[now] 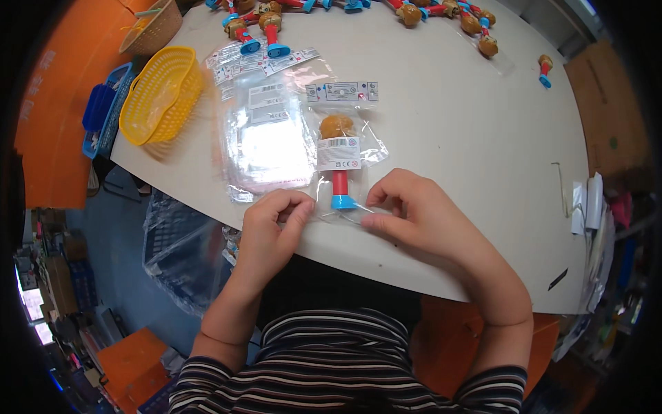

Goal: Packing toy figures into small clear plastic bags at a workbench.

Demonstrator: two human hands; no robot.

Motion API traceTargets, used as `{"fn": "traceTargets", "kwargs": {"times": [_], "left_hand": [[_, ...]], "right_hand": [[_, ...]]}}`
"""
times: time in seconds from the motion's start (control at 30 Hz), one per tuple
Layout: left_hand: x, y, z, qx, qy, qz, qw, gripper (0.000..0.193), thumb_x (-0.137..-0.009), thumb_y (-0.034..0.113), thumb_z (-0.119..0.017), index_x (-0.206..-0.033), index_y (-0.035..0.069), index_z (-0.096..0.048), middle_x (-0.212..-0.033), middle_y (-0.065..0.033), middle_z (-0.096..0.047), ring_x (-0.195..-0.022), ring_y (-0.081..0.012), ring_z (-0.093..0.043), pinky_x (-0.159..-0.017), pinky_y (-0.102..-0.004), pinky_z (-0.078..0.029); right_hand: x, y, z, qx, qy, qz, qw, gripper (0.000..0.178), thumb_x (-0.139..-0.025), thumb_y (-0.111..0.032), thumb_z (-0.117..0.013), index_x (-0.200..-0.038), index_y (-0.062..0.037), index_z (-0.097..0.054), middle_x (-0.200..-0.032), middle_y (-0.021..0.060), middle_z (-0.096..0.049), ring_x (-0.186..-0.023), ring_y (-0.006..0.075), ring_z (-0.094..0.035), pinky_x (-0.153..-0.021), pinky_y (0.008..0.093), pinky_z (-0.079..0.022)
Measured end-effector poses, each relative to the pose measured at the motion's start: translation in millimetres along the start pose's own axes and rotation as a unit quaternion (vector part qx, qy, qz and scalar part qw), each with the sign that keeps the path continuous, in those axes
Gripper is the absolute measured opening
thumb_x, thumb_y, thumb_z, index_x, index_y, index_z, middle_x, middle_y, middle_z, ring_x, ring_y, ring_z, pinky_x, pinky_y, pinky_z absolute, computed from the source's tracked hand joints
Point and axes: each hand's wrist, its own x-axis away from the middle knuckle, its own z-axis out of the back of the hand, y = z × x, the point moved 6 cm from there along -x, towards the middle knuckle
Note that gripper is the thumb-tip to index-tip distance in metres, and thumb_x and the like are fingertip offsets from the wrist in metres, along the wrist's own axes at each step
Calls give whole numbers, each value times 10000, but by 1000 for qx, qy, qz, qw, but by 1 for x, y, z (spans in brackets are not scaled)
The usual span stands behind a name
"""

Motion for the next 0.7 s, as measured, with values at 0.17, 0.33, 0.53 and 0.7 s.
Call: {"fn": "traceTargets", "kwargs": {"times": [0.17, 0.33, 0.53, 0.7], "left_hand": [[-2, -6, 0, -39, 25, -25, 999, 150, -889, 40, -690, -1012, -42, -667, -820, -92, -662, -706, -113, -614, -645, -244, -505], [-4, -4, -9, 14, 48, 37, 998, 312, -880, 35, -699, -1169, -45, -613, -779, -108, -655, -658, -123, -622, -597, -239, -504], [-14, -1, -17, -38, 20, 2, 999, 372, -891, 37, -688, -1238, -44, -580, -780, -99, -654, -606, -140, -635, -571, -259, -508], [-13, 12, -18, -2, 43, 32, 999, 521, -888, 64, -713, -1329, -69, -469, -844, -101, -670, -701, -107, -633, -598, -225, -492]], "right_hand": [[-5, 29, -4, -86, -1, -97, 992, 186, -908, -154, -694, -1008, -17, -618, -888, 37, -637, -760, 69, -582, -672, 223, -478], [-5, 14, -13, -242, 53, -127, 960, 425, -926, -115, -672, -1294, -2, -493, -958, 62, -651, -821, 96, -626, -698, 240, -509], [-14, 28, -24, -306, 53, -121, 943, 516, -895, -42, -700, -1334, 42, -443, -961, 79, -657, -807, 109, -647, -692, 242, -529], [-14, 32, -27, -368, -2, -154, 917, 351, -892, -57, -709, -1184, 65, -556, -972, 75, -658, -818, 90, -640, -713, 232, -534]]}}
